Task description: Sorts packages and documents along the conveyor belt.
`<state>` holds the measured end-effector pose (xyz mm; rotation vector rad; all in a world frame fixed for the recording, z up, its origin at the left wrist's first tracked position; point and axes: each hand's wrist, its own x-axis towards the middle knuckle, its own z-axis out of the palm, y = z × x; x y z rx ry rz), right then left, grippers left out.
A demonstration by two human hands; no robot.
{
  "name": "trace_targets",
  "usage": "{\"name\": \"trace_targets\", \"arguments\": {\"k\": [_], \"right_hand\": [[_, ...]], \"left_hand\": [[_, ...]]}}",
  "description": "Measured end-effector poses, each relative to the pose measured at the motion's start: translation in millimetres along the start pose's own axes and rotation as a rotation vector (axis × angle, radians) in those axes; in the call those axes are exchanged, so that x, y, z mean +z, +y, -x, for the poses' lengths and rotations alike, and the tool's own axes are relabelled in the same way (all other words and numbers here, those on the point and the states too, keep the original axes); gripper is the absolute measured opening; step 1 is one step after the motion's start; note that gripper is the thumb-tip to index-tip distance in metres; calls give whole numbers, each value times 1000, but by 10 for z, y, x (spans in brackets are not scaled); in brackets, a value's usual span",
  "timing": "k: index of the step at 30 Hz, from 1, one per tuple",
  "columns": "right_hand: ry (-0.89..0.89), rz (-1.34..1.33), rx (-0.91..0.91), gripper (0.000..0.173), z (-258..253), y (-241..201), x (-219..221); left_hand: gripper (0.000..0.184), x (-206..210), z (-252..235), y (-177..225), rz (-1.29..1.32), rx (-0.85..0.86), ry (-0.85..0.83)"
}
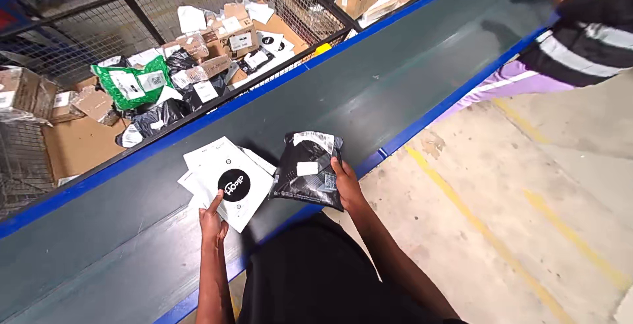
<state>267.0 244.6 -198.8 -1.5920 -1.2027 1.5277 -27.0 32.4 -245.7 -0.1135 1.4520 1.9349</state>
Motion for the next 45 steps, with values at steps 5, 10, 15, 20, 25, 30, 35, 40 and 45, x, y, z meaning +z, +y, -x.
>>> {"name": "trace_targets", "arguments": {"k": [5, 10, 15, 20, 25, 30, 35, 40, 45], "right_hand": [[-238, -172, -3, 51, -317, -663, 320], [-645, -17, -335, 62, -487, -1346, 926], [-672, 672, -522, 104, -75, -663, 1444], [-518, 179, -418, 35, -239, -516, 1248], [-42, 207, -844, 28, -316, -775, 913], [-223, 407, -1430, 30, -233, -465, 768], [-291, 346, -1360, 28, -253, -174, 761], [-270, 342, -1340, 29, -310, -138, 722], [-293, 249, -1110, 19, -269, -142, 651]], "left_hand": [[48, -163, 89, 114, 67, 17, 27], [51, 6, 53, 262, 223, 58, -79], [56, 185, 164, 313, 299, 35, -179], [44, 202, 213, 232, 192, -35, -153], [48, 283, 148, 100, 143, -55, -121], [28, 393, 110, 112, 187, -73, -134], [21, 361, 106, 110, 289, -59, -142], [27, 311, 116, 102, 301, -50, -146], [38, 6, 144, 84, 287, -19, -53]]}}
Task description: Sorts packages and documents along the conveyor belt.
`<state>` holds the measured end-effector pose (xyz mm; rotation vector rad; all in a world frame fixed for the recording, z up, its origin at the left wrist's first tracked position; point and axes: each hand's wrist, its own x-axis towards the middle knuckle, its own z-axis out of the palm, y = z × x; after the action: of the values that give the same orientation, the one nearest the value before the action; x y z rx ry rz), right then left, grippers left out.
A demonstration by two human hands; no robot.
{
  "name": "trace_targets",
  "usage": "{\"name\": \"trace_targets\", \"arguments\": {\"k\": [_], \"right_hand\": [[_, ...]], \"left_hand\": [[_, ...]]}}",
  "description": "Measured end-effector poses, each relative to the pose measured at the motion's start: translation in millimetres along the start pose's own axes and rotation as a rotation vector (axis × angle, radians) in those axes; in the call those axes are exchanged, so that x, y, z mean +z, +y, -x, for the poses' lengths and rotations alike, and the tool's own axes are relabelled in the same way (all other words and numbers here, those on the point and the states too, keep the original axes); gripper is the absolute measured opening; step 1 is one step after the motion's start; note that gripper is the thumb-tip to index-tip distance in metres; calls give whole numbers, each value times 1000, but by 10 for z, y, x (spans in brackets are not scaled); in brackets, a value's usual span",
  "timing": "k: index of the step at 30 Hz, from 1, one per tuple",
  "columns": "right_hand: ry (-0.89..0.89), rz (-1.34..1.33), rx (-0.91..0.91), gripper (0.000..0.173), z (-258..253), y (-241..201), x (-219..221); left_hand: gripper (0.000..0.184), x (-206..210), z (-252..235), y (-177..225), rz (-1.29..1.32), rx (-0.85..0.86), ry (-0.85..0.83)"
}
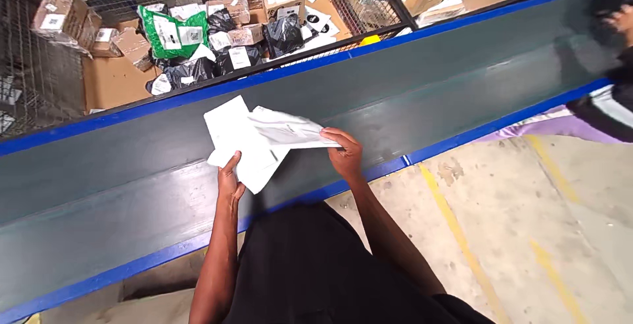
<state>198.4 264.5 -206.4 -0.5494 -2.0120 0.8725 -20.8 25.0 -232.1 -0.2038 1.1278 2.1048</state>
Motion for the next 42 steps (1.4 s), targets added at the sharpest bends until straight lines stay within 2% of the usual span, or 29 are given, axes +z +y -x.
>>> {"name": "trace_targets", "arguments": {"k": [3, 5, 8, 11, 13, 15, 18, 21, 23, 24, 26, 28, 30, 31, 33, 34, 35, 36, 38, 40, 42], "right_hand": [[37, -166, 320, 18, 36, -222, -60], [24, -404, 530, 25, 50, -351, -82], [17, -748, 765, 31, 53, -417, -147], [77, -902, 943, 38, 127, -369, -223], [79, -899, 976, 47, 162, -294, -310], [-29, -720, 925, 53, 232, -213, -385], [-39, -549, 836, 50, 317, -158, -440], [61, -265, 584, 38, 421, -173, -300], [-57, -62, 350, 29, 505, -155, -180], [-175, 7, 310, 35, 540, -165, -126], [-366, 80, 379, 48, 603, -220, -50], [-442, -38, 518, 48, 640, -221, -87], [-344, -256, 699, 49, 633, -170, -145], [-260, -308, 805, 58, 618, -136, -192], [-177, -258, 1039, 92, 587, -48, -282], [-193, -261, 1125, 97, 566, 36, -335], [-219, -325, 1181, 89, 519, 155, -409], [-226, -411, 1207, 72, 459, 306, -506], [-188, -578, 1205, 44, 234, 669, -809], [-63, -695, 1194, 33, -148, 1092, -1164], [117, -728, 1178, 30, -712, 1574, -1443]], "left_hand": [[39, -137, 62, -11, -78, 2, 2], [41, -170, 122, -40, -116, 10, 39], [46, -111, 162, -105, -168, 24, 66], [54, -39, 166, -173, -217, 13, 49], [58, -1, 114, -232, -239, 2, 12], [58, -24, 35, -283, -268, -14, -10], [56, -19, -64, -402, -301, -55, -16], [54, 64, -54, -439, -315, -90, -16], [45, 126, -17, -439, -277, -128, -29], [39, 142, 8, -446, -256, -144, -29], [32, 163, 66, -499, -260, -159, -46], [40, 138, 63, -596, -223, -153, -119], [47, 116, -7, -629, -191, -136, -175], [47, 169, -39, -640, -186, -132, -181], [37, 377, -80, -670, -221, -114, -176], [31, 546, -102, -684, -278, -92, -168], [27, 754, -147, -691, -353, -68, -144], [30, 960, -206, -705, -426, -50, -102], [48, 1285, -364, -758, -495, -34, -21], [56, 1455, -517, -832, -512, -5, 45], [57, 1526, -659, -909, -535, 12, 116]]}}
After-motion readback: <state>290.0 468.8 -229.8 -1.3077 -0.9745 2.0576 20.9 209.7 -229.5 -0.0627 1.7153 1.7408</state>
